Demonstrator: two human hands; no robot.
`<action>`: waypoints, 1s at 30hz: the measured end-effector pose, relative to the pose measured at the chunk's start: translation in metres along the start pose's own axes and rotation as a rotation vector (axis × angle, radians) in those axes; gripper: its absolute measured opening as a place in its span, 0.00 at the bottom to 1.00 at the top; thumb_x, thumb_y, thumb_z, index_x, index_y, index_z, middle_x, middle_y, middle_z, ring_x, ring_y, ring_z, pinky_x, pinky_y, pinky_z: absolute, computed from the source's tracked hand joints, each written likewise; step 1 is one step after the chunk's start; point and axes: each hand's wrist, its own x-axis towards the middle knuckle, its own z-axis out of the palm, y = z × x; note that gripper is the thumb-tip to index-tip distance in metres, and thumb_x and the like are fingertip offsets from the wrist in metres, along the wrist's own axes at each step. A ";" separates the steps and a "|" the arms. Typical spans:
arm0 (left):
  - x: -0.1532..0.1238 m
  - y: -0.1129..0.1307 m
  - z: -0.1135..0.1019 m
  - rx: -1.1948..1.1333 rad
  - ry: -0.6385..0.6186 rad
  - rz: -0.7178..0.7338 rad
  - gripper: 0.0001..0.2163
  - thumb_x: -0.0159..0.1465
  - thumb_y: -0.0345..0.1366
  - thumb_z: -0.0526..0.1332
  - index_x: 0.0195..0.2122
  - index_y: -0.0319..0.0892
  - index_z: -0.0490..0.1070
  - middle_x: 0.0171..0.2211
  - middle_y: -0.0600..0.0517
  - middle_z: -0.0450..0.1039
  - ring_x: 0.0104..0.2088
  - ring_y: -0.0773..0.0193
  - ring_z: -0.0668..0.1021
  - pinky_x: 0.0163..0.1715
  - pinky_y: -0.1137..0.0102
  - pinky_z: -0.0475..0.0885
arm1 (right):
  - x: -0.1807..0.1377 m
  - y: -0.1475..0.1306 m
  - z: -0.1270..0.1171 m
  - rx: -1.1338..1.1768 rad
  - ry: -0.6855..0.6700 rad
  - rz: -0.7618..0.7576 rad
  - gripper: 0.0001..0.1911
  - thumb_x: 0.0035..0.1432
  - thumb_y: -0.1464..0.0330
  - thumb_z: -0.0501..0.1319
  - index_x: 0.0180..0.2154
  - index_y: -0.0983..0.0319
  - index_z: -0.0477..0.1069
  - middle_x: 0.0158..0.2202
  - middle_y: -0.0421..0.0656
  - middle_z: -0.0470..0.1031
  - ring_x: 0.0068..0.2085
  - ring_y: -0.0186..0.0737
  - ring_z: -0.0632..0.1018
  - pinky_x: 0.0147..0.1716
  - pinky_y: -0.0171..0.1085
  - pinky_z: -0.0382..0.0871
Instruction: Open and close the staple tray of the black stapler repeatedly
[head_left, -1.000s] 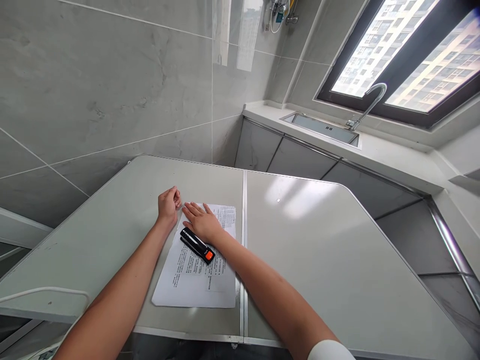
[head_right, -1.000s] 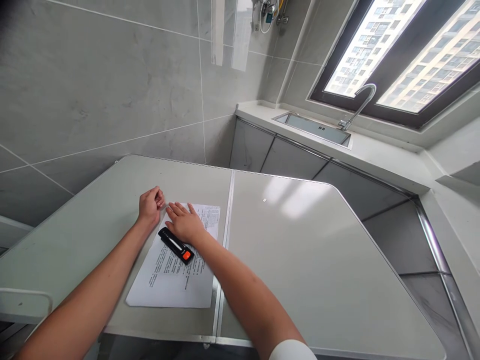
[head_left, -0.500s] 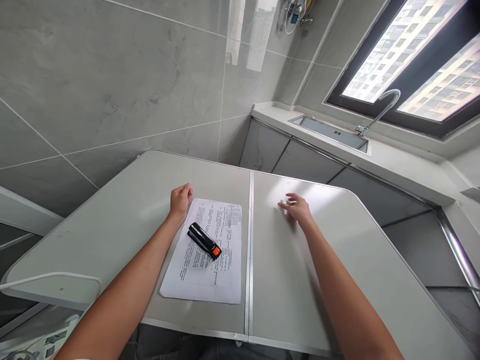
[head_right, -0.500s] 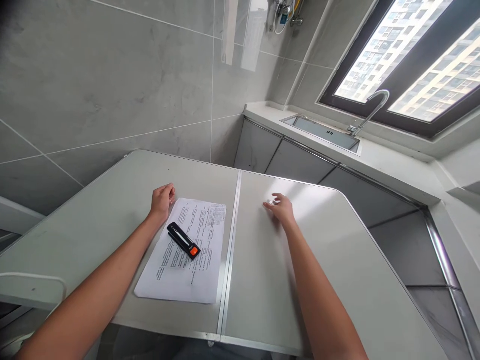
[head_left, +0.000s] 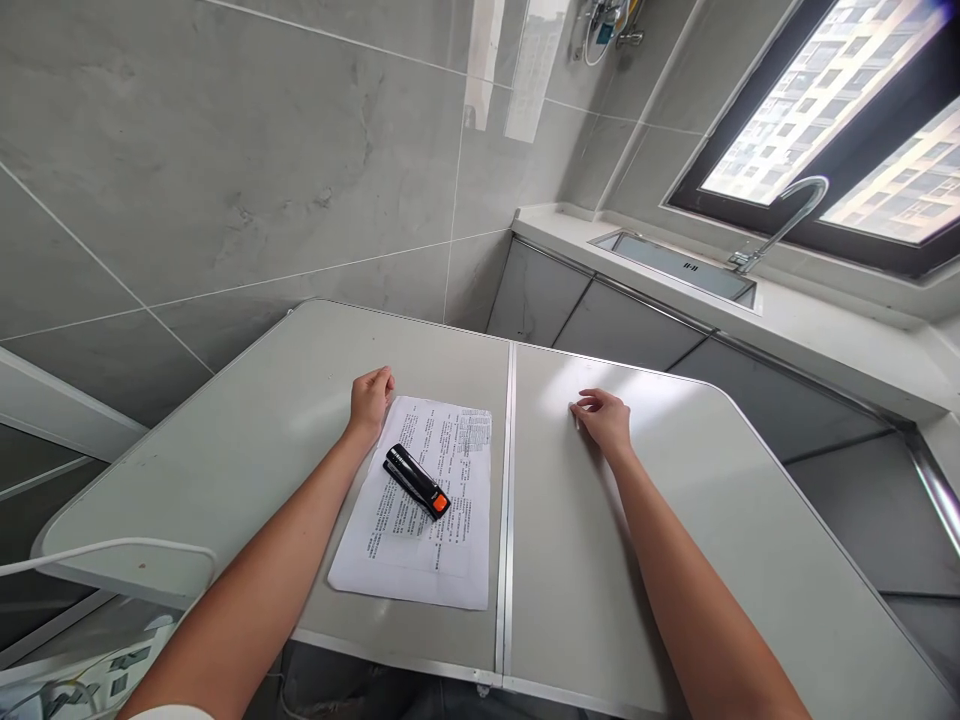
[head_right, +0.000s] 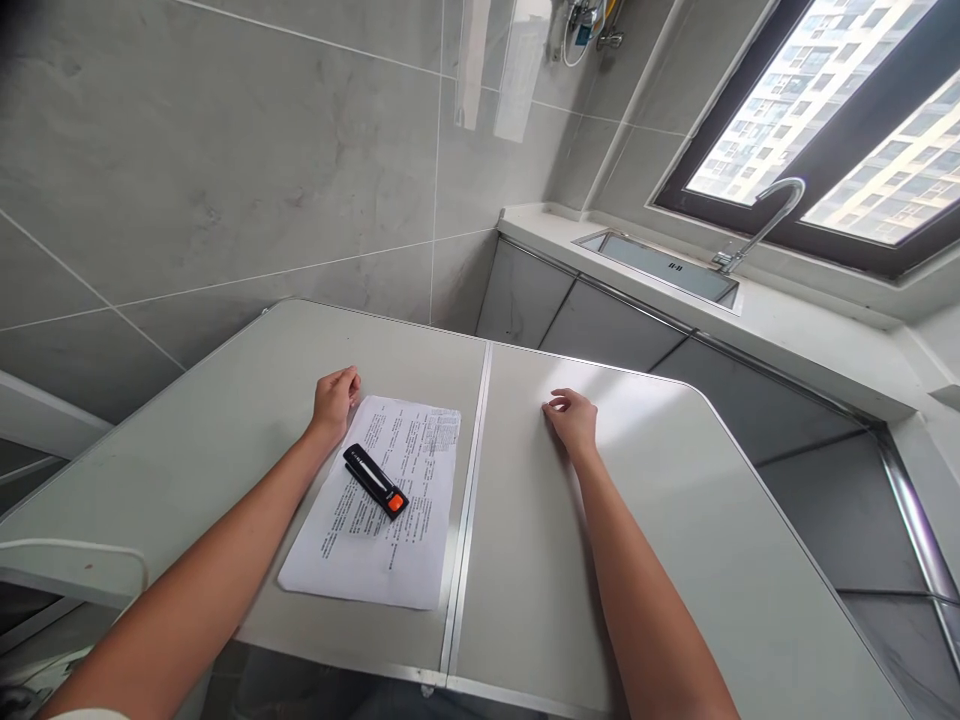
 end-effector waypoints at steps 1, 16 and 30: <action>0.000 0.000 0.000 0.002 0.002 -0.002 0.17 0.64 0.41 0.62 0.20 0.42 0.64 0.18 0.58 0.54 0.17 0.73 0.57 0.17 0.73 0.52 | 0.000 -0.002 0.001 0.018 -0.003 0.019 0.19 0.45 0.61 0.69 0.42 0.59 0.80 0.34 0.43 0.83 0.33 0.41 0.77 0.39 0.41 0.73; -0.002 0.001 0.000 0.011 -0.007 -0.004 0.17 0.65 0.40 0.61 0.20 0.41 0.64 0.18 0.57 0.54 0.17 0.73 0.57 0.17 0.73 0.51 | -0.021 -0.154 0.147 0.371 -0.289 -0.303 0.13 0.50 0.71 0.66 0.41 0.59 0.78 0.33 0.40 0.82 0.37 0.41 0.82 0.45 0.41 0.76; -0.003 0.003 0.000 0.030 -0.014 -0.006 0.17 0.64 0.42 0.61 0.20 0.42 0.63 0.17 0.57 0.55 0.17 0.72 0.57 0.17 0.71 0.52 | -0.024 -0.188 0.180 0.024 -0.486 -0.675 0.09 0.58 0.71 0.66 0.43 0.58 0.78 0.43 0.44 0.79 0.41 0.41 0.77 0.42 0.37 0.69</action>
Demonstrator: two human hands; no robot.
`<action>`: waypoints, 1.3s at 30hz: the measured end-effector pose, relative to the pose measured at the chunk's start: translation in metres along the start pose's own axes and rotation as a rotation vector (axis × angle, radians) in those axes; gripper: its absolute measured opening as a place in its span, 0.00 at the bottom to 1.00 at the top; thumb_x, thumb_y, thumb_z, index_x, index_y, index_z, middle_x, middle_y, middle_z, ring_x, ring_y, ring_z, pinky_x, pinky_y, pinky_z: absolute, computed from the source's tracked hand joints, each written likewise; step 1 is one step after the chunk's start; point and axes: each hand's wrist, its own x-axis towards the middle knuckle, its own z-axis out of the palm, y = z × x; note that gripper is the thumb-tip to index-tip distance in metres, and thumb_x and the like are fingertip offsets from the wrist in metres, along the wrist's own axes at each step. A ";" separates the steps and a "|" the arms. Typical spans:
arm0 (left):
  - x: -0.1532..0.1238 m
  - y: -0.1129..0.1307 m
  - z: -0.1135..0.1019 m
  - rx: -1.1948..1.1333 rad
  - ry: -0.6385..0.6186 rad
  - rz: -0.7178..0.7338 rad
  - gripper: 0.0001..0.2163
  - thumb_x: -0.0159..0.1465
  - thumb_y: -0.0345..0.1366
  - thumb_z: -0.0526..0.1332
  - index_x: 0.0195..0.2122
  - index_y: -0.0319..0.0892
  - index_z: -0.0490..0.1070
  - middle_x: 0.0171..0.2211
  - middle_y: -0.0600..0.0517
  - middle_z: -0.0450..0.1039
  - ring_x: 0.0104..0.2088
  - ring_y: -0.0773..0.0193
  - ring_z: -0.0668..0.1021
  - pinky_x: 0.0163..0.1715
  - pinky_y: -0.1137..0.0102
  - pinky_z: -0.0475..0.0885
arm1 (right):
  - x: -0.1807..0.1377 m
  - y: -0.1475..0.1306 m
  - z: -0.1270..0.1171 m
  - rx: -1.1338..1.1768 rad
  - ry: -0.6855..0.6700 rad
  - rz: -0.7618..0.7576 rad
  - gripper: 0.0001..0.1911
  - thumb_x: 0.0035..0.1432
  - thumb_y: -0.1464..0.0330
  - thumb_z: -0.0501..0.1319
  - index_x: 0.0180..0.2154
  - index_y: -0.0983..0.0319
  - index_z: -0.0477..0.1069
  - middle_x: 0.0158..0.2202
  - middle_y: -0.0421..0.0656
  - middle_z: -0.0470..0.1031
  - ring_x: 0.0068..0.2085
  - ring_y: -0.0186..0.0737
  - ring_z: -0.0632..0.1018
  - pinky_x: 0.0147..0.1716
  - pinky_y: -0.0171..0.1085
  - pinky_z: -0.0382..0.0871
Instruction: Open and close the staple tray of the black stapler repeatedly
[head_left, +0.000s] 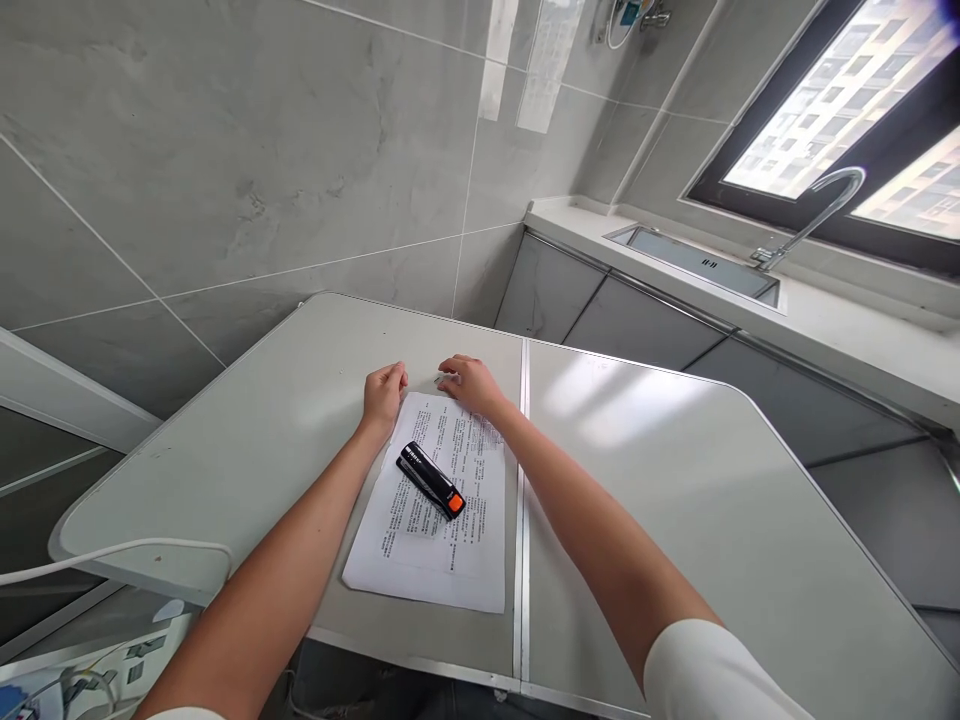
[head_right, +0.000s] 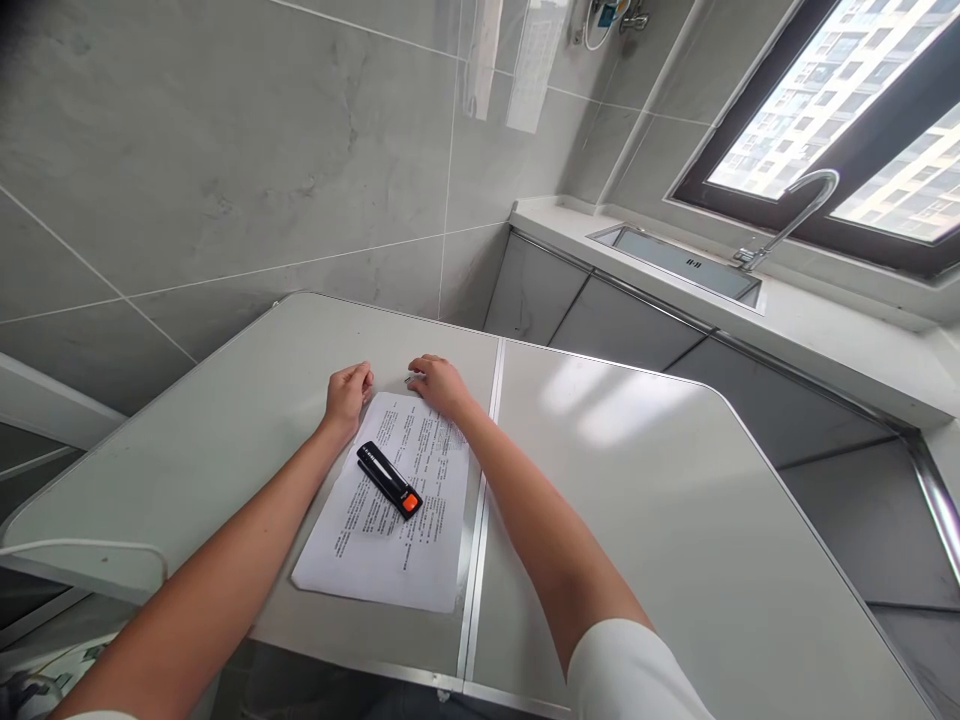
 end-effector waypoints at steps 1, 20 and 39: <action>0.000 0.000 0.000 0.000 0.002 -0.003 0.17 0.64 0.42 0.61 0.20 0.42 0.63 0.17 0.57 0.56 0.17 0.72 0.57 0.17 0.72 0.52 | -0.005 0.003 -0.006 -0.014 0.042 0.045 0.08 0.59 0.70 0.65 0.41 0.58 0.77 0.41 0.43 0.79 0.40 0.40 0.76 0.41 0.37 0.68; 0.001 -0.004 0.002 0.066 -0.002 0.022 0.17 0.63 0.42 0.62 0.19 0.42 0.64 0.18 0.57 0.55 0.17 0.72 0.57 0.17 0.72 0.51 | -0.215 0.115 -0.142 -0.561 0.310 0.762 0.11 0.60 0.63 0.56 0.27 0.58 0.70 0.27 0.43 0.73 0.27 0.39 0.66 0.28 0.37 0.52; -0.003 0.001 0.006 0.115 -0.020 0.034 0.16 0.63 0.42 0.62 0.20 0.43 0.64 0.18 0.56 0.58 0.17 0.72 0.59 0.17 0.72 0.54 | -0.208 0.118 -0.144 -0.579 0.226 0.750 0.18 0.63 0.62 0.54 0.22 0.60 0.66 0.27 0.44 0.73 0.27 0.38 0.65 0.28 0.38 0.49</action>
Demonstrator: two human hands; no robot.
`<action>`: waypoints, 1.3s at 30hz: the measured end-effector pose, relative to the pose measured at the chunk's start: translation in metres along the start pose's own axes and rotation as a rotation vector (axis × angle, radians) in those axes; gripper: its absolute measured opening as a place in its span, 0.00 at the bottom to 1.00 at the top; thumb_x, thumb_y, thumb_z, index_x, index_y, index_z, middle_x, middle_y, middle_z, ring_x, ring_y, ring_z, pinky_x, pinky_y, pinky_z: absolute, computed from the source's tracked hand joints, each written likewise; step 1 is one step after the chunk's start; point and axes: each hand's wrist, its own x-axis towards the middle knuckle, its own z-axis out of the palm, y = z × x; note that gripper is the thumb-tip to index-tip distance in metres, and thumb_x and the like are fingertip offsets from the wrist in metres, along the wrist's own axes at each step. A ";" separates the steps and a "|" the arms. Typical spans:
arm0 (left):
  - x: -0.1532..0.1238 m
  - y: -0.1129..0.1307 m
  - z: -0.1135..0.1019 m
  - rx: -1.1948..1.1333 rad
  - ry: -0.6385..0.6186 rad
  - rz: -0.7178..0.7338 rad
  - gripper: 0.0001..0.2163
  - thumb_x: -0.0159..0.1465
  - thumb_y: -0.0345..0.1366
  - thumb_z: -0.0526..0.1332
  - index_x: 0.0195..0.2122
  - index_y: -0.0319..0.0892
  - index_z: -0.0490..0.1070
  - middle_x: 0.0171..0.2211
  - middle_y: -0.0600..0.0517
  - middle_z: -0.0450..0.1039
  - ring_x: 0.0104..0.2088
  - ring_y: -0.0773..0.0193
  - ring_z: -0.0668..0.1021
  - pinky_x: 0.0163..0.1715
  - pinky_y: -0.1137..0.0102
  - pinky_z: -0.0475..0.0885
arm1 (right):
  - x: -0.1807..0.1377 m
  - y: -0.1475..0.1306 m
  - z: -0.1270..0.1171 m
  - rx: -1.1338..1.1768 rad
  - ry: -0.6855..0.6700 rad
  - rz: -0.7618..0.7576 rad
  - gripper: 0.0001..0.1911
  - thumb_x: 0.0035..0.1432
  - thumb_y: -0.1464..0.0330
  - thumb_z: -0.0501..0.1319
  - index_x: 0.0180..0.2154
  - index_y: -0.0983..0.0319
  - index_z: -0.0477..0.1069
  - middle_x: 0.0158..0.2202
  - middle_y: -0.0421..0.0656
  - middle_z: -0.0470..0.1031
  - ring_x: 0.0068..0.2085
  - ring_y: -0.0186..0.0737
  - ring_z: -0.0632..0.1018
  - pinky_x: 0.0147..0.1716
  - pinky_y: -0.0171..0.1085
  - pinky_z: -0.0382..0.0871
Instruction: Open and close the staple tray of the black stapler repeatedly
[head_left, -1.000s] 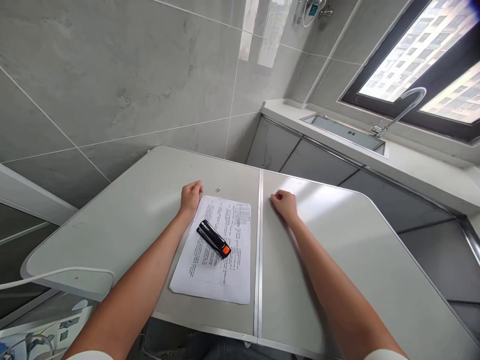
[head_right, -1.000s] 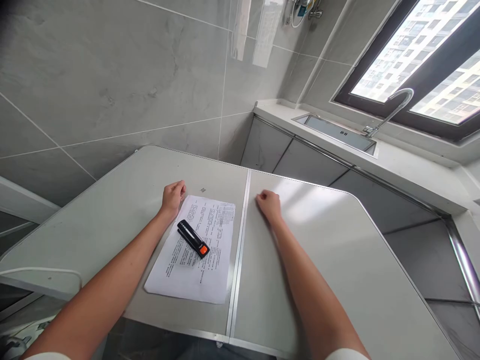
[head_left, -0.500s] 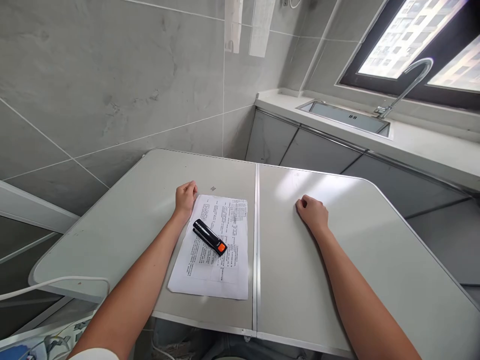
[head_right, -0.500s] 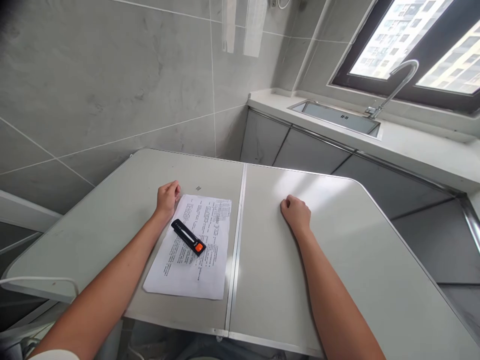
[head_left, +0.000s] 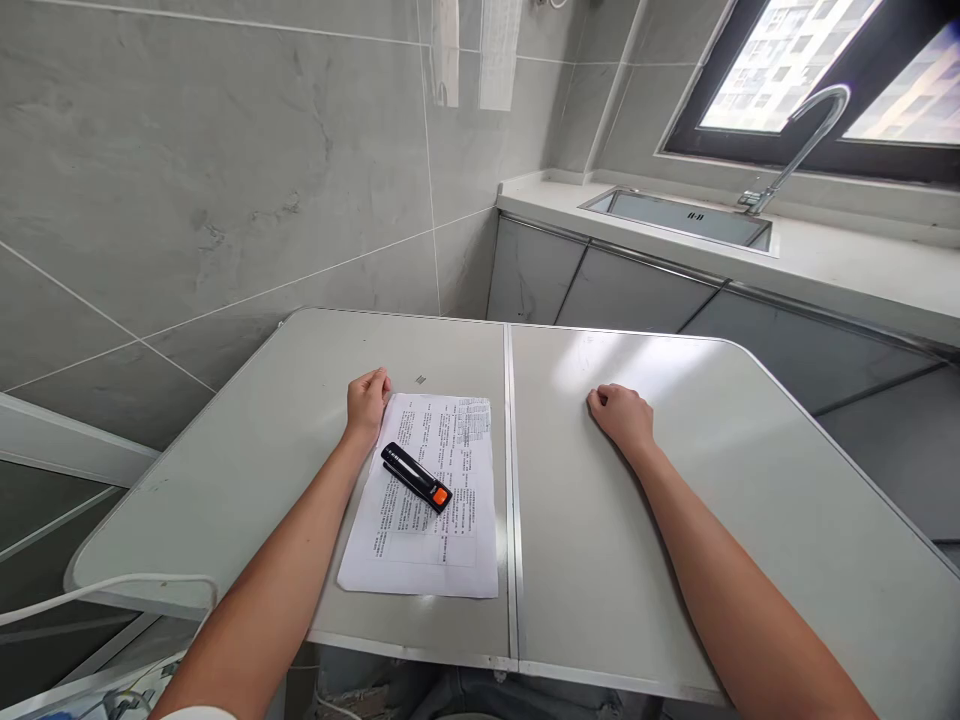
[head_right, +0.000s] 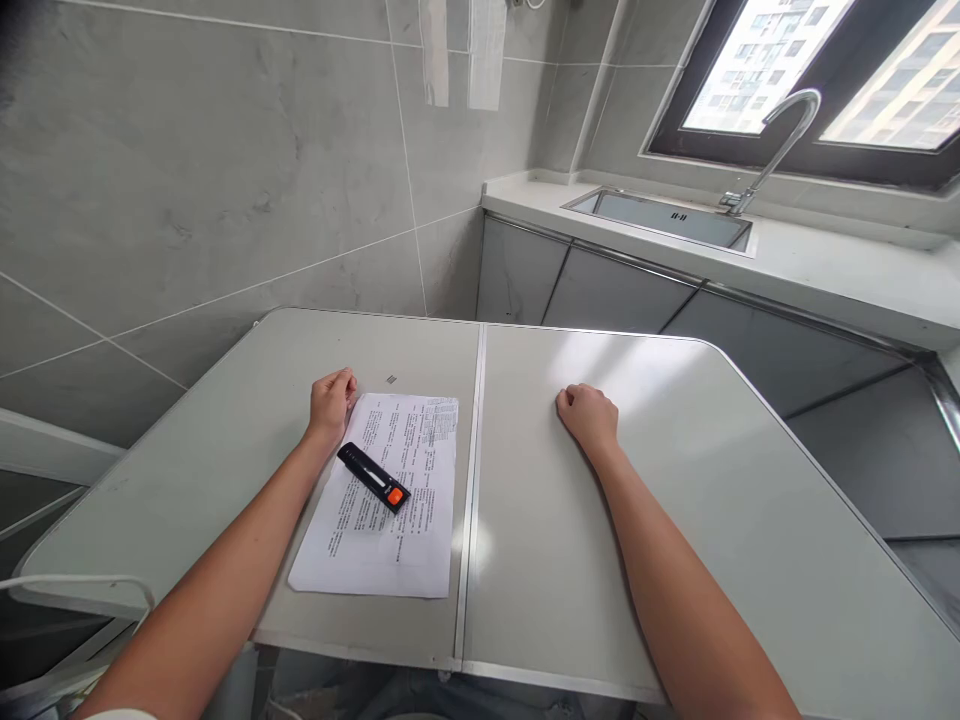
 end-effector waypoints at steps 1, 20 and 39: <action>0.000 0.000 0.000 0.000 0.001 -0.001 0.16 0.63 0.42 0.62 0.20 0.43 0.64 0.18 0.56 0.58 0.17 0.72 0.59 0.17 0.72 0.53 | 0.000 0.000 0.000 -0.001 0.000 -0.001 0.18 0.63 0.62 0.54 0.22 0.60 0.66 0.28 0.44 0.73 0.27 0.38 0.65 0.28 0.38 0.50; -0.008 0.011 0.002 0.158 -0.154 0.127 0.20 0.68 0.44 0.59 0.20 0.42 0.66 0.18 0.56 0.55 0.20 0.68 0.58 0.21 0.71 0.54 | -0.001 -0.001 -0.001 0.008 0.005 -0.005 0.18 0.63 0.62 0.53 0.22 0.60 0.67 0.27 0.45 0.73 0.27 0.38 0.65 0.28 0.38 0.49; -0.016 0.015 0.004 0.445 -0.487 0.325 0.10 0.63 0.46 0.68 0.34 0.45 0.82 0.26 0.55 0.74 0.23 0.69 0.63 0.24 0.69 0.63 | -0.002 -0.002 -0.003 -0.006 -0.008 0.005 0.18 0.63 0.62 0.53 0.24 0.60 0.69 0.28 0.44 0.72 0.27 0.38 0.64 0.29 0.37 0.49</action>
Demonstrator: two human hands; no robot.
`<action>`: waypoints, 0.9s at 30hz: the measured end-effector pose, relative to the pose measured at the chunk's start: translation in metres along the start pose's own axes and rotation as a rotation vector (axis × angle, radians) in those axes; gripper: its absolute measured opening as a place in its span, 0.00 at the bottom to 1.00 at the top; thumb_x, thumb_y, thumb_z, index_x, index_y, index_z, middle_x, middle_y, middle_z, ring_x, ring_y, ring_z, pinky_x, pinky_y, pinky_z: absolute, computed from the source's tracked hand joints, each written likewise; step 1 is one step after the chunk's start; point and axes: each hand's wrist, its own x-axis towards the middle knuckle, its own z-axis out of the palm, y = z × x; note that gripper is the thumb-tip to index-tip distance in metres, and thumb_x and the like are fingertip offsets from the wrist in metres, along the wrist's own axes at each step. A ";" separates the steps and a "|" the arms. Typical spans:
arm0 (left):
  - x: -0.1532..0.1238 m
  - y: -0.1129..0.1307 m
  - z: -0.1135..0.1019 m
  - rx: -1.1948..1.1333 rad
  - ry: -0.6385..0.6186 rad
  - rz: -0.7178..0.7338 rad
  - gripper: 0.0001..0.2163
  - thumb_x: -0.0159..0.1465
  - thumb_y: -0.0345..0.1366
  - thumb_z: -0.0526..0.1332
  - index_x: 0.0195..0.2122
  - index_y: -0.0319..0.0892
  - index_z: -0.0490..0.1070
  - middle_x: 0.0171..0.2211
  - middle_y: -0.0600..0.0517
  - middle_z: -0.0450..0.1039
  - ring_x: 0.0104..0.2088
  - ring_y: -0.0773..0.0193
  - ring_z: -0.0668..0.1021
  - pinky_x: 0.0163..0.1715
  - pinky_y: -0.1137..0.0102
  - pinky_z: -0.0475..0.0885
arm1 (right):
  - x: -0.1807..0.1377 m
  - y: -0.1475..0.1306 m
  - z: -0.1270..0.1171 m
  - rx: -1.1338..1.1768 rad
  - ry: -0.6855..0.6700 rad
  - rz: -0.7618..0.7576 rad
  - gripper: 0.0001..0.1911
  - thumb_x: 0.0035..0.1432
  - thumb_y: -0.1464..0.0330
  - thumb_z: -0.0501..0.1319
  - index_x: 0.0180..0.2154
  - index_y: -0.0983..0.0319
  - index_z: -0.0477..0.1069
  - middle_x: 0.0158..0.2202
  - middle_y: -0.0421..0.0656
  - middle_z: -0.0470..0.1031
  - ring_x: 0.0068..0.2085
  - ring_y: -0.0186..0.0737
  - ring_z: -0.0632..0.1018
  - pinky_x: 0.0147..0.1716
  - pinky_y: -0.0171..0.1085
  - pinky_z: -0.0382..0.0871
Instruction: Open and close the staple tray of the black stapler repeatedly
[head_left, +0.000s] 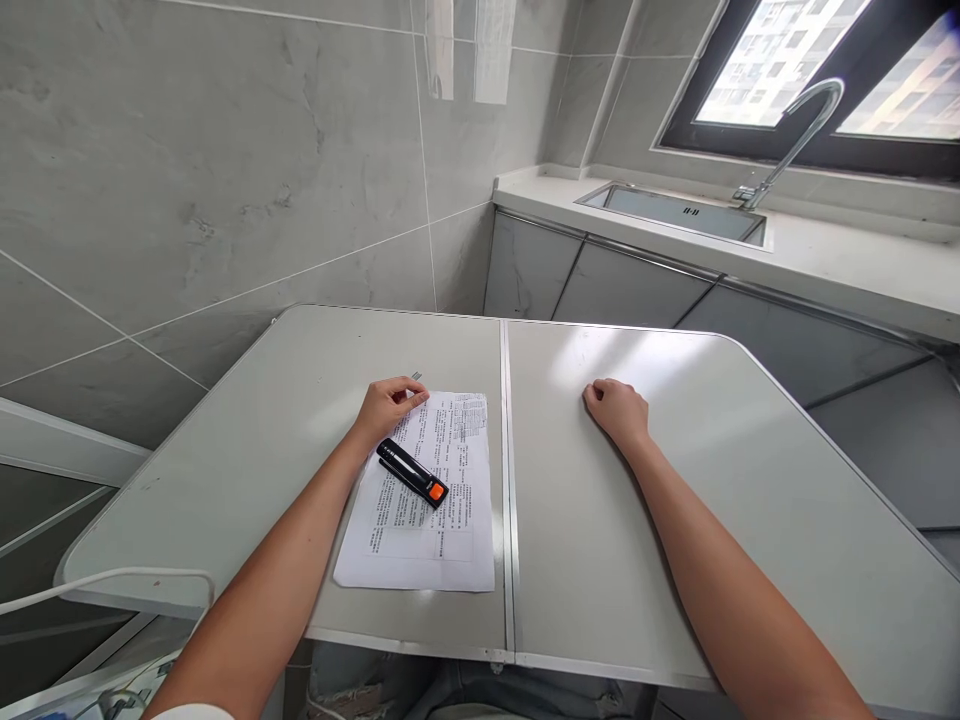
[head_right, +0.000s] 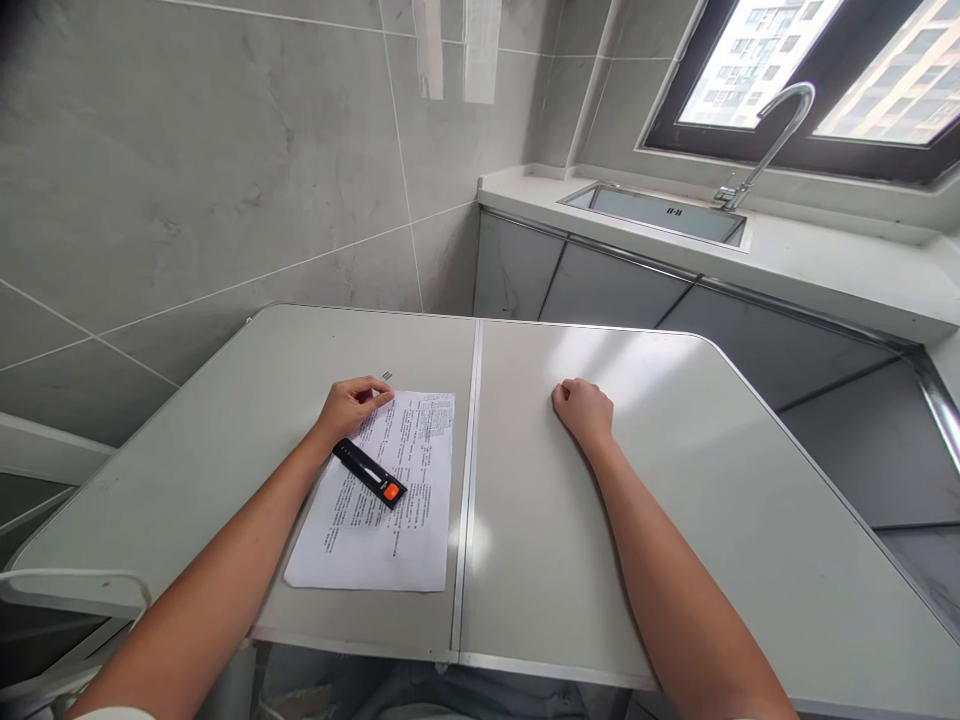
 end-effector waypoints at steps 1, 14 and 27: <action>0.000 0.000 0.000 0.015 -0.005 0.006 0.10 0.63 0.45 0.68 0.34 0.45 0.82 0.26 0.55 0.75 0.23 0.69 0.64 0.24 0.69 0.64 | 0.000 0.000 0.000 -0.001 0.000 0.000 0.18 0.63 0.62 0.53 0.24 0.60 0.69 0.28 0.43 0.72 0.27 0.37 0.64 0.29 0.37 0.49; 0.005 -0.008 0.005 0.354 -0.090 0.102 0.11 0.69 0.42 0.60 0.46 0.48 0.81 0.47 0.51 0.82 0.46 0.52 0.73 0.54 0.54 0.67 | -0.001 -0.001 -0.001 0.002 -0.004 -0.002 0.18 0.63 0.62 0.52 0.23 0.60 0.69 0.27 0.44 0.72 0.27 0.37 0.64 0.29 0.37 0.48; 0.004 -0.009 0.011 0.570 -0.213 0.136 0.12 0.72 0.39 0.56 0.51 0.46 0.77 0.50 0.46 0.77 0.50 0.50 0.72 0.50 0.54 0.63 | -0.002 0.000 0.000 -0.001 0.000 -0.008 0.18 0.64 0.62 0.52 0.23 0.60 0.65 0.27 0.43 0.70 0.28 0.38 0.64 0.29 0.37 0.49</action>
